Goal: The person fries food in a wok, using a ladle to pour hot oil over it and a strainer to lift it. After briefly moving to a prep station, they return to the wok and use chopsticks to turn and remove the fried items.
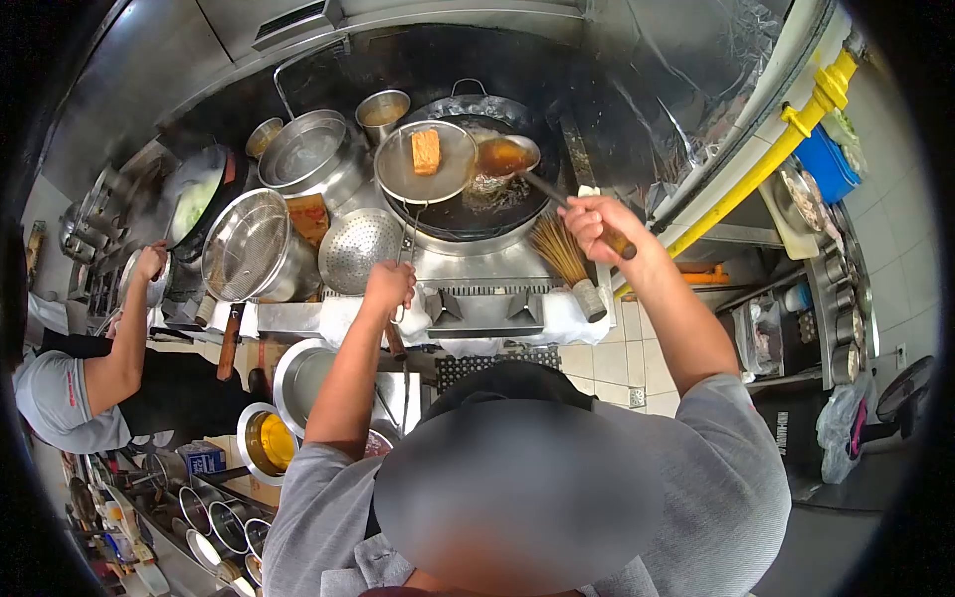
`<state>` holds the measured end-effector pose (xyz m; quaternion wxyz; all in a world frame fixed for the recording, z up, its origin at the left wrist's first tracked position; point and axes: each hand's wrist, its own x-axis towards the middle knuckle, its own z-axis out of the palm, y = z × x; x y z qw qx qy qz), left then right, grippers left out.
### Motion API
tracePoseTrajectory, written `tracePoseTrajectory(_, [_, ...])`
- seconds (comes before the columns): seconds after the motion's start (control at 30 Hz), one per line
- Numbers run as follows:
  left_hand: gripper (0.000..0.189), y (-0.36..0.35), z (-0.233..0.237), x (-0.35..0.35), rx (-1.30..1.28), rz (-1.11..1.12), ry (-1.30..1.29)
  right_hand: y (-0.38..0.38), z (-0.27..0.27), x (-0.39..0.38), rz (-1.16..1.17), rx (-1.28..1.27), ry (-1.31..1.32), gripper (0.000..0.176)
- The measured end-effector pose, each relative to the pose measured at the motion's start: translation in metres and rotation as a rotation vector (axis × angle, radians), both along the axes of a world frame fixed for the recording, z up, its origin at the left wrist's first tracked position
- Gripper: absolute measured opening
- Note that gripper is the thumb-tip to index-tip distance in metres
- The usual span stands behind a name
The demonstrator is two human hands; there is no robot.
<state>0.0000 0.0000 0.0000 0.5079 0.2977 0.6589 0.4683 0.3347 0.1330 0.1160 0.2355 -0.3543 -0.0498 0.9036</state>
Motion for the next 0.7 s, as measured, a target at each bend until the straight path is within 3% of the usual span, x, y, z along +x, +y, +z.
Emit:
tracePoseTrajectory(0.1, [0.019,0.01,0.016,-0.019,0.089,0.005,0.051,0.007,0.02,-0.015,-0.001,0.057,0.007,0.017])
tracePoseTrajectory(0.4, [0.017,0.009,0.018,-0.006,-0.032,-0.052,0.123,0.031,0.041,-0.041,0.042,0.114,-0.061,0.016])
tracePoseTrajectory(0.5, [0.017,0.0,0.052,0.012,-0.127,-0.099,0.147,0.037,0.042,-0.048,0.064,0.165,-0.074,0.014])
tracePoseTrajectory(0.7, [0.015,0.004,0.04,0.032,-0.029,-0.073,0.146,0.049,0.043,-0.057,0.188,0.289,-0.157,0.02])
